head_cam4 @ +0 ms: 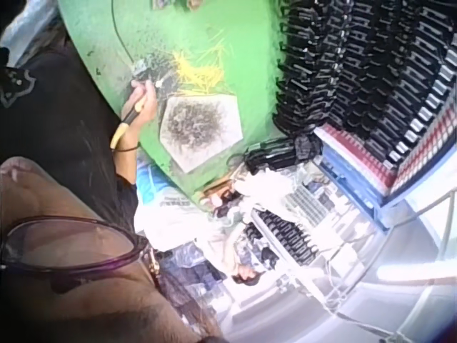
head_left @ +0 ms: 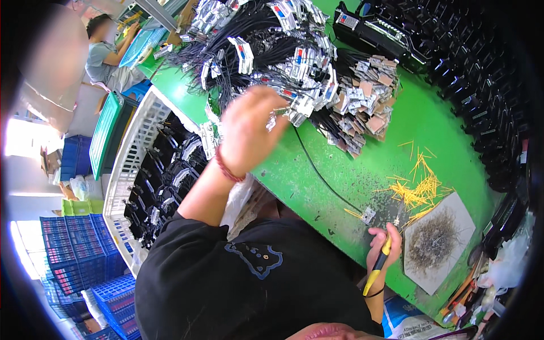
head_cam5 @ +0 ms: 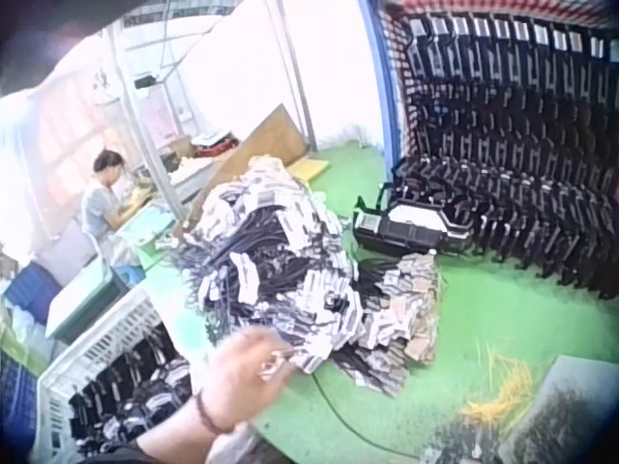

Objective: Soldering wires and electronic components onto toy car shells at a factory workbench.

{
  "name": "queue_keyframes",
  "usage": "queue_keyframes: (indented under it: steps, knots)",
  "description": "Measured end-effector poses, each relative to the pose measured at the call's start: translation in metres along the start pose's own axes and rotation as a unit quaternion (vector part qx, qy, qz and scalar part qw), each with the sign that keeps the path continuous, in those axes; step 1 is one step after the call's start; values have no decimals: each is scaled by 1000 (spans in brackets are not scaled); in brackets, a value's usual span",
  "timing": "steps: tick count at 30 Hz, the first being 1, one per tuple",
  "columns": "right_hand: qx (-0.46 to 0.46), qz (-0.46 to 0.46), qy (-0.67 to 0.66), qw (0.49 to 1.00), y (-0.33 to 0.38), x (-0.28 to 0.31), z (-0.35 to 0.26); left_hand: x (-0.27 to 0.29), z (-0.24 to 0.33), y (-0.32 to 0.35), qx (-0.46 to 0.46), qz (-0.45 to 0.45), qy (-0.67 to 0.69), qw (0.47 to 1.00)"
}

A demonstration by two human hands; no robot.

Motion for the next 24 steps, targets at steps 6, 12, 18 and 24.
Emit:
queue_keyframes:
  steps: [6,12,18,24]
  knots:
    - [13,-10,8,1000,1,-1,-3,17,-35,-25,33,-91,-118,988]
    - [-46,45,-37,997,2,10,7,62,57,-20,-72,-52,122,989]
    - [-38,132,-119,983,-10,51,-20,37,134,-25,-217,-143,254,932]
    - [170,204,-86,960,-16,122,-123,-12,157,-35,-198,-88,249,944]
Point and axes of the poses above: each hand's wrist, its own y-axis away from the middle knuckle, its own x-axis out of the back of the hand, z = x × y, the point moved 10 cm from there along -y, towards the middle knuckle, and after that the axes turned 7 degrees about z, right-handed, at the moved point
